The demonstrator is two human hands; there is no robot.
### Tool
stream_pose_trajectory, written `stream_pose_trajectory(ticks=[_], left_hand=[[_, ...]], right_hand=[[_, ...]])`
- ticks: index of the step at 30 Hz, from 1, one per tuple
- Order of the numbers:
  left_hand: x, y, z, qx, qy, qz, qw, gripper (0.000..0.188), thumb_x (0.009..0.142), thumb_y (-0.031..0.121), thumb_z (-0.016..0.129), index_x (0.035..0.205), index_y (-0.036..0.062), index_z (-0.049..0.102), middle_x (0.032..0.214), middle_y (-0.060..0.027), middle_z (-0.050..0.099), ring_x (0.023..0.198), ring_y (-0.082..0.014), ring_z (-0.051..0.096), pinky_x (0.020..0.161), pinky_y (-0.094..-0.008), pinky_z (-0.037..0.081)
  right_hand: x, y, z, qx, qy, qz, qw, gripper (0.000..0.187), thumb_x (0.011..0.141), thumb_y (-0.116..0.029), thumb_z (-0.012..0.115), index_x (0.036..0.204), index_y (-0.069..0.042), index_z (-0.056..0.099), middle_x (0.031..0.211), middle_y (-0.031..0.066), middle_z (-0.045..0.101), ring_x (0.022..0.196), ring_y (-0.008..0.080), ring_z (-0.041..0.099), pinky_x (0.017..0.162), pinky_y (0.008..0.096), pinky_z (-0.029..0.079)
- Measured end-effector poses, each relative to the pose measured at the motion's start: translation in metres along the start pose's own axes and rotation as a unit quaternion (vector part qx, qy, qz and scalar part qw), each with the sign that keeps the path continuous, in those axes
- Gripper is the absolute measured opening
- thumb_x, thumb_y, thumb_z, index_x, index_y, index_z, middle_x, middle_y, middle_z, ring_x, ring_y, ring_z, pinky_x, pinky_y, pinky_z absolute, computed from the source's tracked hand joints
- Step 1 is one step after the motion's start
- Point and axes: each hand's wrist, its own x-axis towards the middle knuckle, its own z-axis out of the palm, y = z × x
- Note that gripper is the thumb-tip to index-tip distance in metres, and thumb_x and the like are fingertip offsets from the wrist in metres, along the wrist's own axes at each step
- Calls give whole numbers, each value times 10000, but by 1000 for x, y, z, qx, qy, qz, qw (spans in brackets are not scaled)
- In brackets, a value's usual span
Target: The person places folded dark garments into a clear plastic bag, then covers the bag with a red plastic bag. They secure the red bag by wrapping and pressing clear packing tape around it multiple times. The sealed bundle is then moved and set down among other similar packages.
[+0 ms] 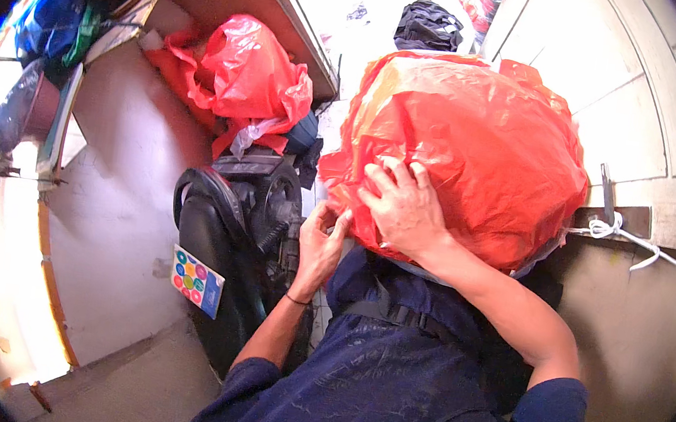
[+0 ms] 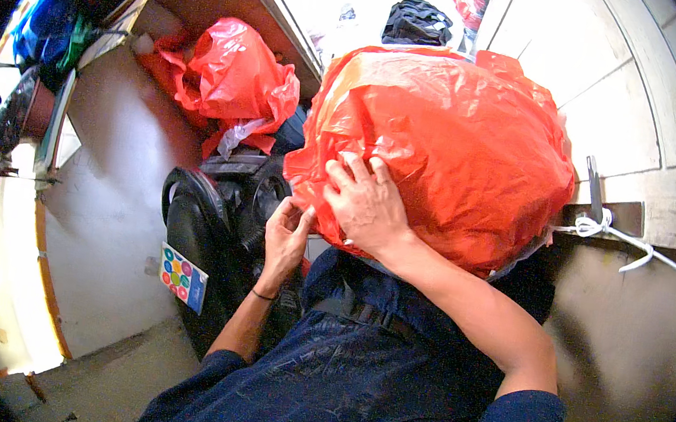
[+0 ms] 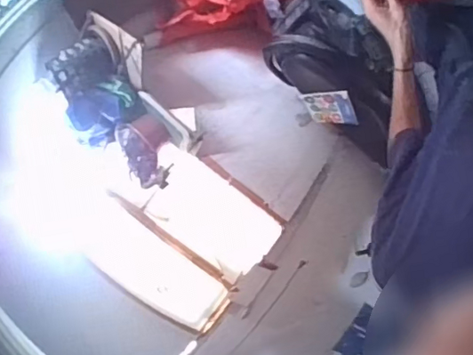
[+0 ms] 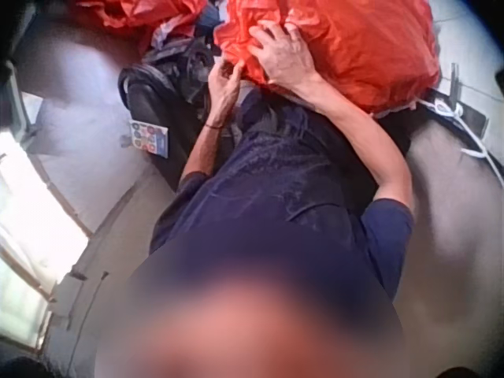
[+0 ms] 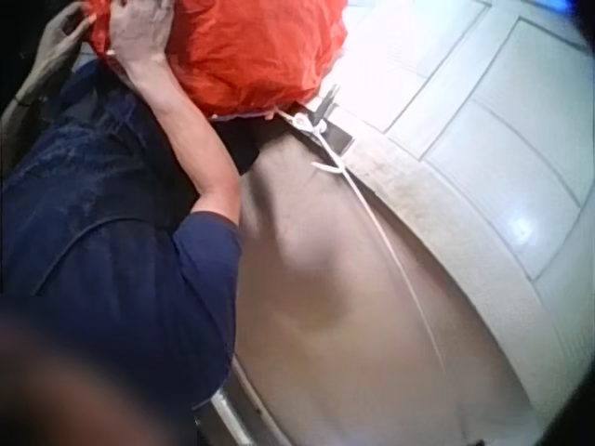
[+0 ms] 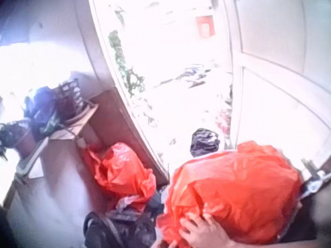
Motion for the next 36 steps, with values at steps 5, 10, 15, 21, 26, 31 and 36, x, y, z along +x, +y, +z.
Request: stream_pose_trajectory(ticks=[5, 10, 15, 21, 26, 31, 36], left_hand=[[0, 7, 26, 132, -8, 169, 977, 245, 970, -60, 624, 1212, -38, 653, 1236, -217, 618, 1129, -329, 668, 945, -415, 547], [20, 5, 35, 132, 102, 2, 986, 447, 906, 98, 832, 1321, 47, 672, 1386, -166, 540, 1082, -256, 641, 870, -399, 594], [35, 0, 19, 134, 56, 76, 986, 298, 937, 67, 798, 1187, -25, 663, 1005, -169, 715, 759, -270, 715, 712, -397, 587], [24, -5, 16, 55, 119, 55, 990, 93, 1075, 54, 663, 1124, -25, 668, 883, -107, 744, 768, -152, 727, 701, -334, 581], [19, -7, 26, 139, 135, 149, 970, 105, 1097, 70, 639, 1144, -23, 657, 876, -99, 721, 785, -143, 721, 720, -311, 583], [24, -2, 22, 110, 104, 94, 984, 139, 1052, 73, 715, 1142, -15, 656, 887, -117, 738, 742, -179, 727, 692, -340, 589], [12, 3, 20, 102, 136, 76, 983, 242, 1027, 76, 748, 1216, -11, 623, 886, -76, 740, 747, -128, 710, 679, -295, 576]], right_hand=[[10, 4, -25, 100, 25, 23, 994, 435, 954, -293, 703, 1366, -167, 765, 1378, 51, 709, 1438, 303, 536, 1236, 606, 295], [8, 25, -13, 139, -7, -1, 990, 421, 1043, -322, 688, 1438, -178, 719, 1443, 31, 712, 1497, 257, 547, 1294, 647, 231], [-7, 42, -9, 159, -32, -7, 987, 407, 1041, -303, 698, 1435, -203, 724, 1431, 36, 716, 1472, 225, 573, 1319, 617, 194], [8, 20, -10, 13, -72, -57, 996, 336, 950, -385, 741, 1250, -258, 822, 1526, 41, 645, 1606, 297, 383, 1291, 747, 116], [29, -5, 8, -129, -181, -106, 969, 379, 982, -326, 607, 1190, -92, 820, 1465, 66, 666, 1611, 339, 368, 1277, 814, 65], [15, 3, -2, 66, -116, -80, 988, 343, 928, -299, 708, 1176, -91, 823, 1477, 68, 675, 1618, 335, 371, 1269, 824, 83], [6, 12, -15, 5, -181, -132, 975, 294, 950, -293, 649, 1058, -103, 845, 1470, 45, 701, 1620, 327, 386, 1268, 834, 92]])
